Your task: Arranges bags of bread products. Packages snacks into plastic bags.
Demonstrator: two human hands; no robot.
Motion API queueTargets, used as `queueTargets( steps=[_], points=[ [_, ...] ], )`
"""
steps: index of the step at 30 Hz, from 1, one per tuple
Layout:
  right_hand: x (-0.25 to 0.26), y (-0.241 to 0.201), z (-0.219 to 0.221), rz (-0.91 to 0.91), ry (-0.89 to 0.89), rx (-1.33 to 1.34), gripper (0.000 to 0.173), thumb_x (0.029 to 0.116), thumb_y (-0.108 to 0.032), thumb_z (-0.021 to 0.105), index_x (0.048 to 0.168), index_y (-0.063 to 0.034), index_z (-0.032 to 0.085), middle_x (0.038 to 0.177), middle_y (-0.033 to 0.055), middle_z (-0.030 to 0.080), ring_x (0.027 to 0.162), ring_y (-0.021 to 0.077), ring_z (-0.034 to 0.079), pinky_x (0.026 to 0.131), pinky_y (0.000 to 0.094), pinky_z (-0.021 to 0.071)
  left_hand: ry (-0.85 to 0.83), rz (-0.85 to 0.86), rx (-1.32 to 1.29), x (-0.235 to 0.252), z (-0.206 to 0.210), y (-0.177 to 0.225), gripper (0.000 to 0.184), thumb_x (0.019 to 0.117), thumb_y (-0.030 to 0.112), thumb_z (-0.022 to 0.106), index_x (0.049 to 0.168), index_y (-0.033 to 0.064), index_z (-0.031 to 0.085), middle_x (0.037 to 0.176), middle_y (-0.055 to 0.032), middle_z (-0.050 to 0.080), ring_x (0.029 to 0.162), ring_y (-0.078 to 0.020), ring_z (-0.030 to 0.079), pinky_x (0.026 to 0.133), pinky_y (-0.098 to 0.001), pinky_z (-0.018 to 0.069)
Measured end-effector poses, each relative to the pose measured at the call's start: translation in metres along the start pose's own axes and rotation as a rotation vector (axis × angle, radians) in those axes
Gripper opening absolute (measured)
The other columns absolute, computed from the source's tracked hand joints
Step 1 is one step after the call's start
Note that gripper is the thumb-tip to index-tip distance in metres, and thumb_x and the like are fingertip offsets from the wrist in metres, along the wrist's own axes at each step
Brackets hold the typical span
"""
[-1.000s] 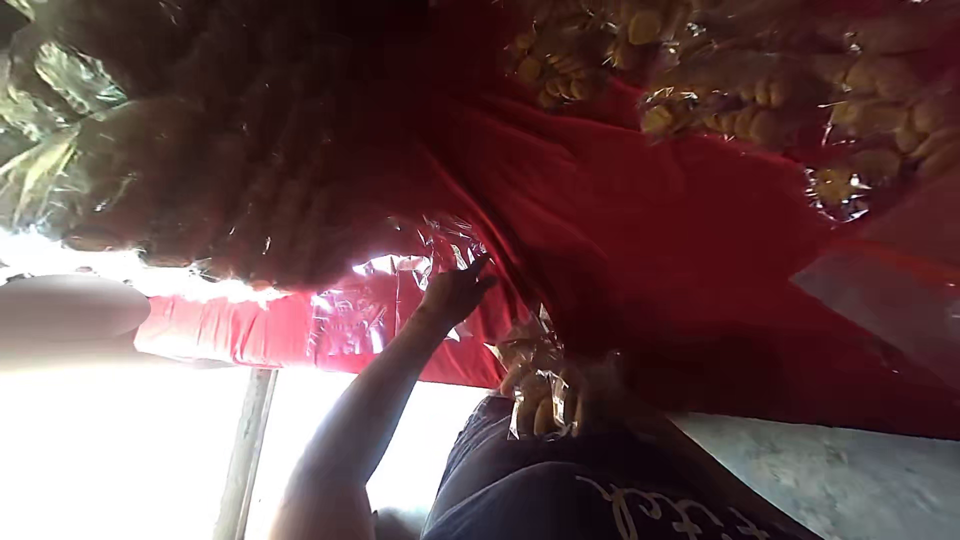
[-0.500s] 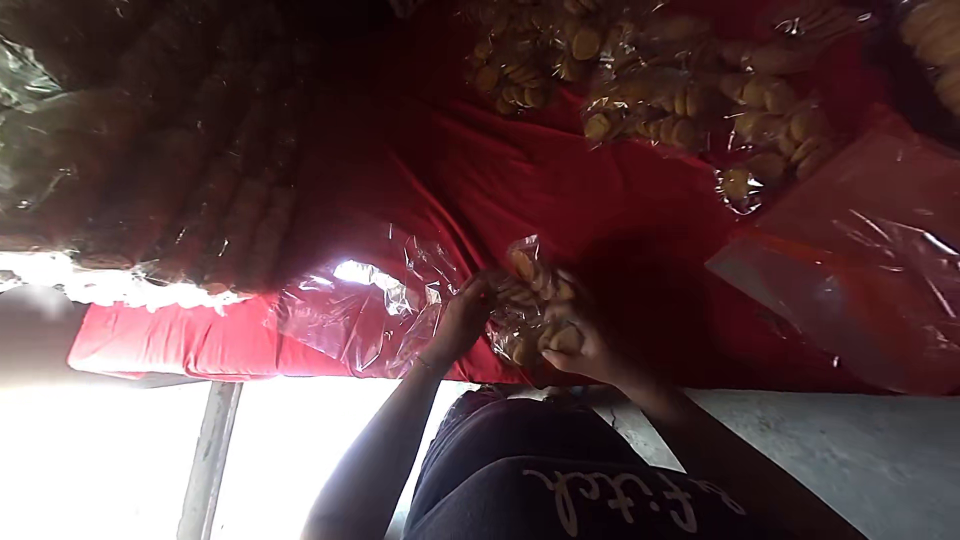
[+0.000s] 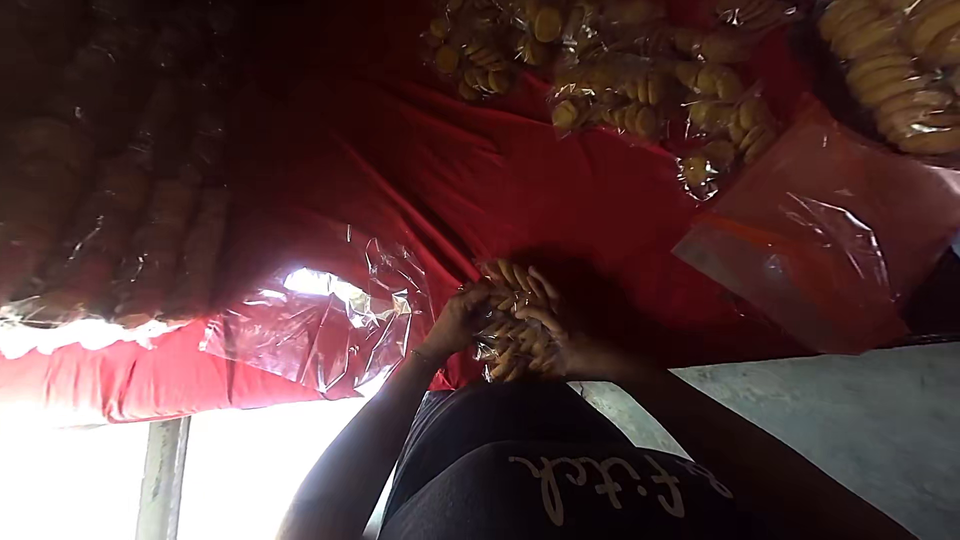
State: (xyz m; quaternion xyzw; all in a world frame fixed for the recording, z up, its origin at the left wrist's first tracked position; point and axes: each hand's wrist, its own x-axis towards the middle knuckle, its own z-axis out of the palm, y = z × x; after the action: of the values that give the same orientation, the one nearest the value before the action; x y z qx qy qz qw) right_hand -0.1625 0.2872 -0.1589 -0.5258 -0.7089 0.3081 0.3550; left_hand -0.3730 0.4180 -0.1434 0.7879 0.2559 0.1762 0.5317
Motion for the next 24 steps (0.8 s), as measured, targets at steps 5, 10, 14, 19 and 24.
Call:
queueTargets(
  steps=[5,10,14,19,24],
  points=[
    [0.011,-0.013,-0.004,0.059,0.003,0.029,0.051,0.0721,-0.026,0.084,0.111,-0.0012,0.063,0.153,0.0401,0.032,0.14,0.0443,0.042,0.111,0.0434,0.043,0.043,-0.099,-0.225,-0.011,-0.002,0.0,0.043,0.0974,0.005,0.059,0.136,-0.01,0.049,0.125,-0.0151,0.067,0.113,-0.0112,0.066,0.1,-0.0302,0.0528],
    [0.019,-0.019,-0.009,0.076,-0.019,0.088,0.059,0.0724,-0.037,0.086,0.116,-0.0052,0.063,0.154,0.0393,0.029,0.145,0.04,0.036,0.116,0.0404,0.0379,0.02,-0.182,-0.779,-0.023,0.015,0.008,0.085,0.1035,0.055,0.044,0.158,0.0012,0.007,0.153,-0.0108,0.044,0.134,-0.0168,0.053,0.108,-0.0388,0.0507],
    [0.015,-0.017,-0.004,0.029,0.059,0.207,0.075,0.069,-0.052,0.086,0.125,-0.0129,0.056,0.161,0.0299,0.022,0.153,0.0268,0.024,0.122,0.0341,0.0299,0.088,-0.248,-0.86,-0.013,0.019,0.021,0.067,0.1077,0.036,0.03,0.161,0.0079,0.0,0.157,-0.0118,0.036,0.135,-0.0114,0.051,0.109,-0.032,0.0477],
    [-0.005,-0.034,0.012,0.168,0.157,0.843,0.074,0.0765,-0.029,0.086,0.136,-0.0082,0.048,0.13,-0.004,0.064,0.11,0.0031,0.066,0.094,0.0236,0.0573,0.077,-0.284,-0.999,-0.021,0.015,0.042,0.063,0.1096,0.031,0.018,0.162,0.0118,-0.011,0.162,-0.0144,0.029,0.139,-0.014,0.047,0.113,-0.033,0.0428],
    [-0.024,-0.04,0.021,0.227,0.038,1.106,0.075,0.0817,-0.025,0.082,0.146,-0.0117,0.047,0.118,-0.0058,0.071,0.105,0.0079,0.069,0.096,0.0297,0.0569,0.115,-0.307,-0.653,-0.066,-0.001,0.072,0.063,0.1098,0.032,0.029,0.163,0.0033,0.009,0.168,-0.0157,0.018,0.151,-0.0175,0.03,0.122,-0.037,0.0317]
  ],
)
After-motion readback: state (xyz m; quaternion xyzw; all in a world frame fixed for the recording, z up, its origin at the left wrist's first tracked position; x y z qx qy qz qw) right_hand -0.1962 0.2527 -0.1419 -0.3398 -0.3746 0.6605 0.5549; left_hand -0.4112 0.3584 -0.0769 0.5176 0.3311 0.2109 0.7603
